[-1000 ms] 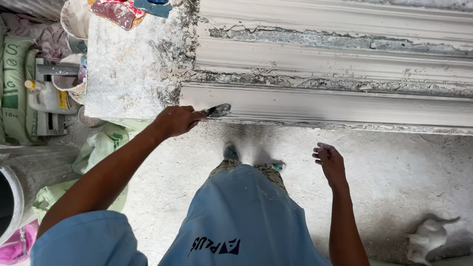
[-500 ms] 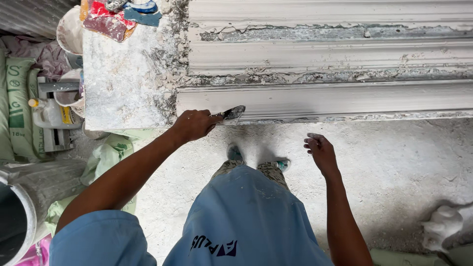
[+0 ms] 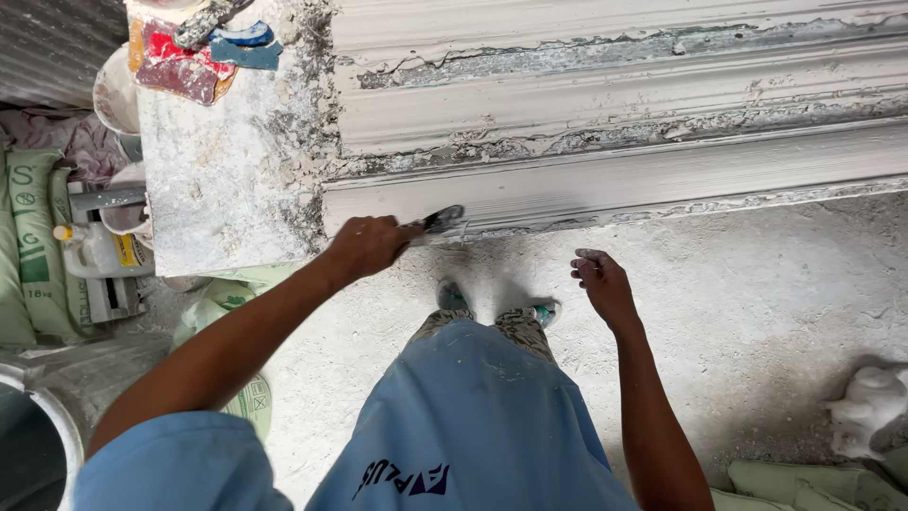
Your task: The person uses a small scraper to remove dried plaster residue from the grooves and fluted surfaces of decorative plaster molding pieces laid on the workshop floor. They work along the lengths of several moldings, repositioning pieces and scraping different sections one after another.
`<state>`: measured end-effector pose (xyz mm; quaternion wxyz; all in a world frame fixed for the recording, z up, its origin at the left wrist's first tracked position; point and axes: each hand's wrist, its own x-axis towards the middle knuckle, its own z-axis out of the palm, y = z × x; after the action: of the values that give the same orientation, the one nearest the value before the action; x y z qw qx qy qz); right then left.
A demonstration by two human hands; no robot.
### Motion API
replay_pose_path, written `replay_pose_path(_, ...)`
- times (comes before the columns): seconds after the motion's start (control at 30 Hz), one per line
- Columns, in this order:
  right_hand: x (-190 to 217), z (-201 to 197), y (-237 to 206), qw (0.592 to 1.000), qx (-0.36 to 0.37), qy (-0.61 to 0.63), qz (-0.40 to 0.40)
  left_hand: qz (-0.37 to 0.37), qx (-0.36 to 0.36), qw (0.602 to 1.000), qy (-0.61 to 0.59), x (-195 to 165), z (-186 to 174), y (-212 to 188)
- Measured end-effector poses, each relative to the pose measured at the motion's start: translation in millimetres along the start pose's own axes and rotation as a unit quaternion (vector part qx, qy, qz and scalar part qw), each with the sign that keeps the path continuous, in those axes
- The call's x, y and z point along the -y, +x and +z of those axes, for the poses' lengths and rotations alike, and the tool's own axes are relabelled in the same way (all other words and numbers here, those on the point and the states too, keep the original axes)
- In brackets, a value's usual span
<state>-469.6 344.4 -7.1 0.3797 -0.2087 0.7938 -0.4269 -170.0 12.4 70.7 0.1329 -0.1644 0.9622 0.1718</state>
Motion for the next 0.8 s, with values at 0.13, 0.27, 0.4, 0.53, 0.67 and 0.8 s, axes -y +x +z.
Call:
replay_pose_path(0.13,-2.3,0.3,-4.9,1.000,-0.020,0.020,0.003,-0.004,0.009,1.000,0.005,2.6,-6.1,-4.1)
replay_pose_path(0.27,-1.3,14.9,-1.6,1.000,0.003,0.020,-0.002,0.024,-0.032,0.999,-0.014,-36.1,8.0,38.2)
replay_pose_path(0.4,-4.5,11.7,-1.0,0.999,0.027,0.034,-0.025,0.035,-0.039,0.999,-0.014,-40.0,6.2,40.3)
replay_pose_path(0.53,-18.0,-15.0,-14.8,0.998,-0.043,0.044,0.021,-0.004,0.025,1.000,-0.006,-30.1,-4.7,27.7)
replay_pose_path(0.67,-26.4,-14.4,-15.0,0.995,-0.068,0.057,0.047,0.029,-0.025,0.999,-0.026,-69.8,4.6,68.5)
replay_pose_path(0.8,-24.4,-8.9,-4.9,0.997,-0.024,0.068,0.019,0.048,-0.057,0.997,-0.027,-99.9,9.3,98.3)
